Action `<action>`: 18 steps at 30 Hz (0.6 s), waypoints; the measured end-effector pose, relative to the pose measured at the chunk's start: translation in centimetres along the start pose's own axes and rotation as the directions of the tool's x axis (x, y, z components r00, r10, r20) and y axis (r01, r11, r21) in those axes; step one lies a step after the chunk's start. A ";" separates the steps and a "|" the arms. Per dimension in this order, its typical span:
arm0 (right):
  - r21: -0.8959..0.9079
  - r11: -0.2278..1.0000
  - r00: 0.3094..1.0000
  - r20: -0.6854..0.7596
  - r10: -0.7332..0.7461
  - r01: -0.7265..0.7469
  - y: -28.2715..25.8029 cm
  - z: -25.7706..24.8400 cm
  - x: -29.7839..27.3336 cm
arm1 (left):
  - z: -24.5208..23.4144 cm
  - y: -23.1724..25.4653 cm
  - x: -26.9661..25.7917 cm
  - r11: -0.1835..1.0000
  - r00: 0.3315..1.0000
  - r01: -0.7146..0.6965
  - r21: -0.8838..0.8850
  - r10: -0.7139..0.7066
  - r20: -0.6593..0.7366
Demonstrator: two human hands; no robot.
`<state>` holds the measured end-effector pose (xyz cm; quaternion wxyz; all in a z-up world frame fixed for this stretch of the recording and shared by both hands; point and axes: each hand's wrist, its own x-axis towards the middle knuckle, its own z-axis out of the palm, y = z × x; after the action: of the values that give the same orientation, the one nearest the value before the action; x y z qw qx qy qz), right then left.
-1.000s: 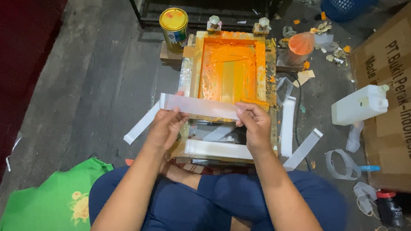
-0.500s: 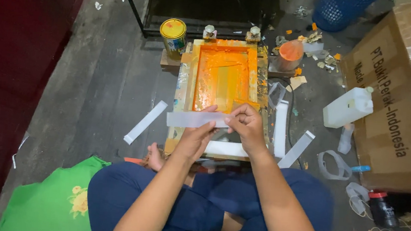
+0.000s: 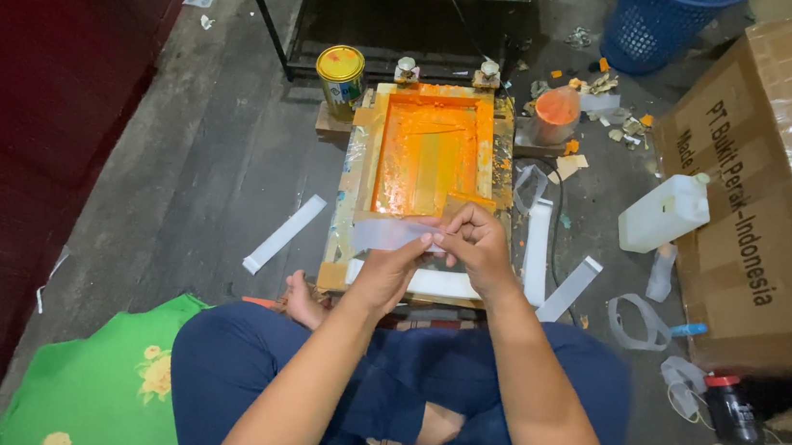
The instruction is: The person sits on the floor and uses a squeegee to spread orange ink across a screen printing frame. They then pick up a white strip of material, fold it, and place it on the frame before repeating the ink spreading process.
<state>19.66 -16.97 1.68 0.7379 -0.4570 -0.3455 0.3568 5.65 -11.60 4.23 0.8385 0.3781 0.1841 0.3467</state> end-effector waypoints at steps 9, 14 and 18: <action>-0.073 0.996 0.999 0.016 -0.045 0.046 0.2 -2.0 -0.4 | -0.4 1.1 -0.8 0.999 0.998 0.004 0.040 -0.001 -0.065; -0.055 0.996 0.998 0.018 -0.065 0.066 -0.4 -3.7 -0.2 | -2.0 1.3 -0.8 1.000 0.990 0.009 0.006 -0.008 -0.137; 0.029 0.997 0.998 -0.002 -0.069 0.069 -1.1 -4.2 -0.2 | -3.7 1.0 -0.6 1.000 0.988 0.018 0.025 -0.014 -0.156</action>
<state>23.31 -19.34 1.17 0.7565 -0.4342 -0.3555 0.3360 2.67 -9.66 2.62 0.8191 0.3596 0.2566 0.3659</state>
